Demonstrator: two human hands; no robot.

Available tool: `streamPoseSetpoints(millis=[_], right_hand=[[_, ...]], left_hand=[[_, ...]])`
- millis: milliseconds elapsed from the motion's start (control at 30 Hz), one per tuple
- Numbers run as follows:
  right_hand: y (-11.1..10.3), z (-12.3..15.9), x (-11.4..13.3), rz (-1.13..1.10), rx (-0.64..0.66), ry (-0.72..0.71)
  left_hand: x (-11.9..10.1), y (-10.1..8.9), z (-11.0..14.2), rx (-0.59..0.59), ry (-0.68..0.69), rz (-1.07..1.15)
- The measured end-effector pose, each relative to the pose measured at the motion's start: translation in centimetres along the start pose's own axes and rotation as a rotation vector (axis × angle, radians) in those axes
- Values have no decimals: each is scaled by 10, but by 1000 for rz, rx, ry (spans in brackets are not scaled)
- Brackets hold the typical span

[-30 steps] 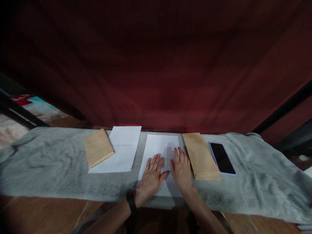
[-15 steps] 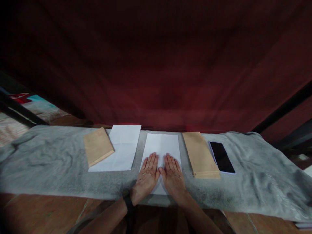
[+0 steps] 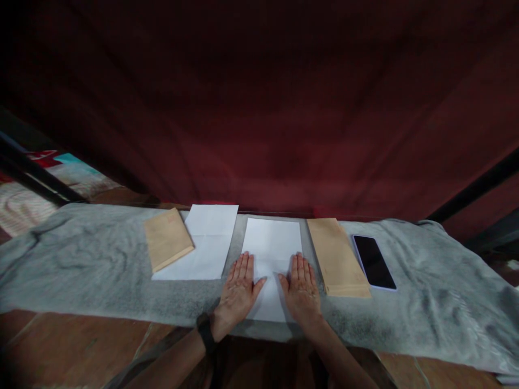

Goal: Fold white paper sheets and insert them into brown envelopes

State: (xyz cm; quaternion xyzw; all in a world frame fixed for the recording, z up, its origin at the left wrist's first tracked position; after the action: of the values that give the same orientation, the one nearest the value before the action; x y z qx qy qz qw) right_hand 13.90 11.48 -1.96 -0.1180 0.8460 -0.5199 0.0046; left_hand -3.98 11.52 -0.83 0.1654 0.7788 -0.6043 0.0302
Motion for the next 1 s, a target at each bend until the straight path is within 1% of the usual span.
streamPoseSetpoints(millis=[133, 233, 300, 367, 433, 500, 600, 700, 800, 1000], right_hand=[[-2, -1, -2, -10, 4, 24], [-4, -3, 9, -60, 32, 3], [-4, -2, 24, -128, 74, -62], [-3, 2, 39, -184, 122, -137], [-2, 6, 49, -195, 146, -189], [-2, 9, 52, -164, 142, -223], [-5, 10, 47, -89, 107, -246], [-7, 9, 36, -23, 84, -225], [-6, 8, 27, 25, 88, -197], [-4, 7, 12, 97, 86, -136]], left_hand=[[0, -5, 1, -20, 4, -10], [-15, -9, 1, -40, 42, -4], [-31, -6, 3, -18, 109, 20], [-45, 1, 8, 30, 167, 38], [-52, 8, 13, 79, 195, 32], [-52, 12, 16, 102, 209, 12], [-47, 10, 15, 86, 214, -26], [-39, 5, 12, 43, 178, -47], [-33, 0, 9, 21, 147, -39], [-29, -2, 8, 56, 172, -15]])
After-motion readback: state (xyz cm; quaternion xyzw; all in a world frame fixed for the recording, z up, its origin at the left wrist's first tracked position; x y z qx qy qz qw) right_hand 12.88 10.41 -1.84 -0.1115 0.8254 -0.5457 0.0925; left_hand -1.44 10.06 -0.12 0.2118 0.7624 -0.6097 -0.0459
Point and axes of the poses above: each hand's wrist, its own z-axis away from the middle knuckle, its own y-axis out of the palm, x = y × z, the point moved 8 cm from there along -z, towards the middle knuckle, and after that the axes turned 6 degrees about z, right-handed, at the moved point
